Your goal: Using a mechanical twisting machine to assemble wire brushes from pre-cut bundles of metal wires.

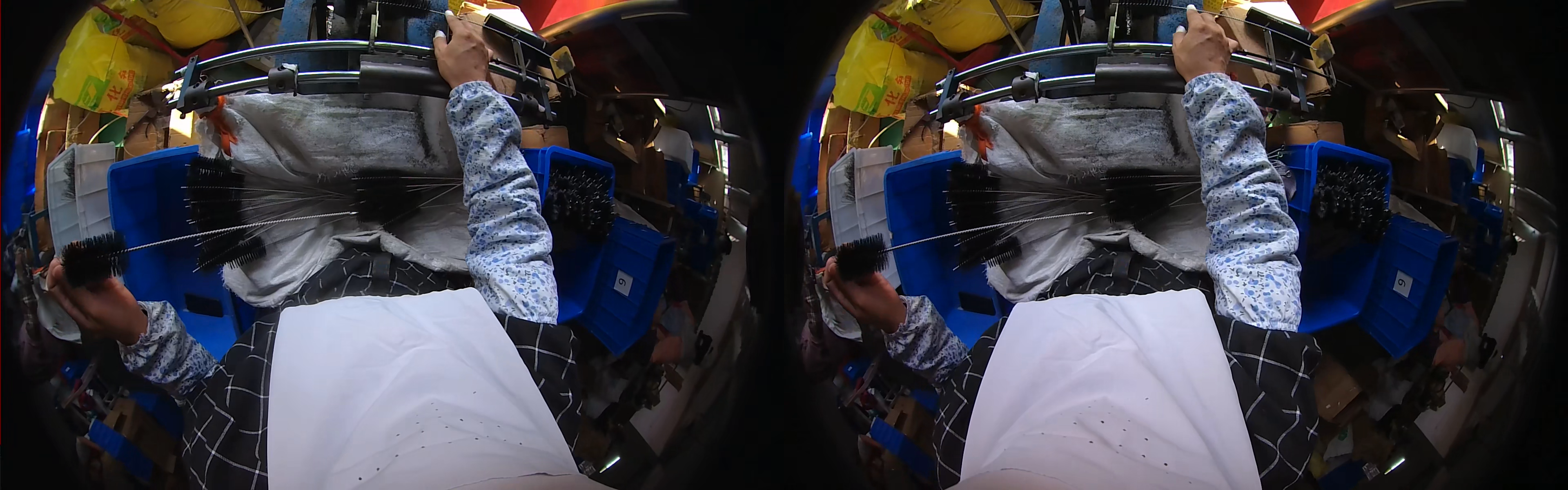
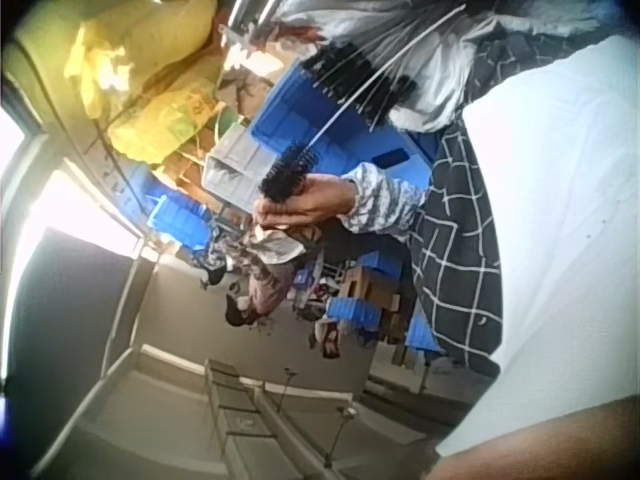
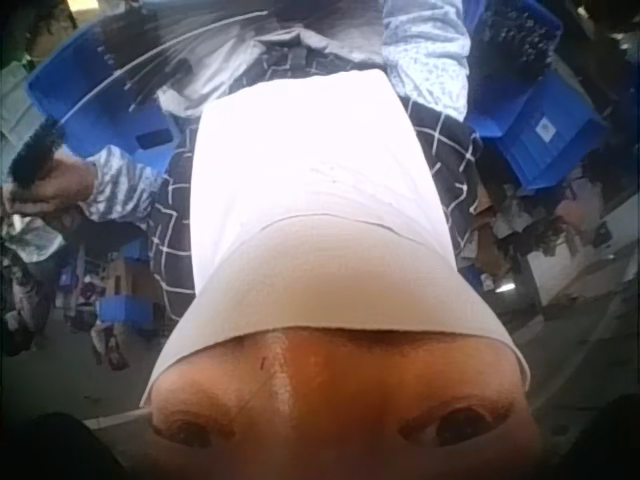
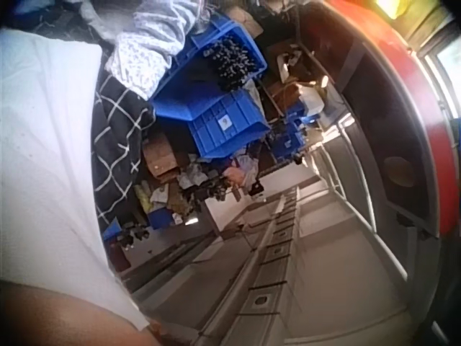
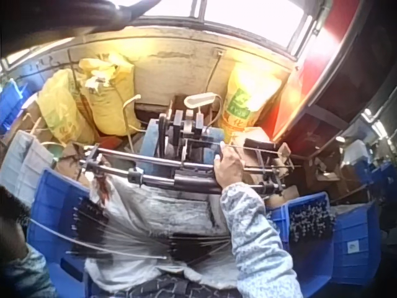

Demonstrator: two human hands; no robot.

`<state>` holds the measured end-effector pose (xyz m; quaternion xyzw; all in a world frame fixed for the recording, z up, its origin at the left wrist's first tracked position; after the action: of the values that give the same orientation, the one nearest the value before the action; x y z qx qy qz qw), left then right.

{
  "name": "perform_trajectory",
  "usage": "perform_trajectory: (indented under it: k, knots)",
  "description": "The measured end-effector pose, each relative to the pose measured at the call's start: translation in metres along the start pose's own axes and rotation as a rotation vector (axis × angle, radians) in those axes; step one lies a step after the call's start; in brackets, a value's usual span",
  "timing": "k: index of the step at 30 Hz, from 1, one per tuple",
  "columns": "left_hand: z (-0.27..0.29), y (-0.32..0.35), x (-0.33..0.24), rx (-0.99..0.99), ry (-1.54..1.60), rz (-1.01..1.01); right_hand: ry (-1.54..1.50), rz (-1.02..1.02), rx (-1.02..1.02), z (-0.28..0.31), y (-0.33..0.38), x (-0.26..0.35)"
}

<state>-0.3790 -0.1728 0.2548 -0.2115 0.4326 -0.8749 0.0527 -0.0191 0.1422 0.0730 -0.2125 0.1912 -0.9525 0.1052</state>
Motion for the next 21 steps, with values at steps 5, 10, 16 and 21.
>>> perform_trajectory:
  k: [5, 10, 16, 21]
  knots:
    - [0.003, 0.014, 0.025, 0.047, 0.124, 0.205, -0.075, 0.047, -0.03, -0.008, -0.003, 0.013]
    - [0.004, 0.018, 0.022, 0.006, 0.016, 0.102, -0.016, -0.027, 0.021, -0.012, -0.002, 0.032]
    - [-0.002, 0.012, 0.007, 0.01, 0.05, 0.099, 0.079, -0.07, 0.057, -0.029, -0.005, 0.068]
    - [-0.011, 0.008, -0.005, 0.065, 0.14, 0.173, 0.097, -0.034, 0.07, -0.023, -0.004, 0.072]
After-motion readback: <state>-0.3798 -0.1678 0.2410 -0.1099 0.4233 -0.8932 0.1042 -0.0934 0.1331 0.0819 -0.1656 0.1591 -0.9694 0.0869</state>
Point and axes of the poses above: each hand's wrist, its own y-axis away from the middle knuckle, its own z-axis out of the back of the hand, x = y × z, the point moved 9 cm from there along -y, towards the middle knuckle, and after that the axes turned 4 degrees about -y, right-handed, at the moved point
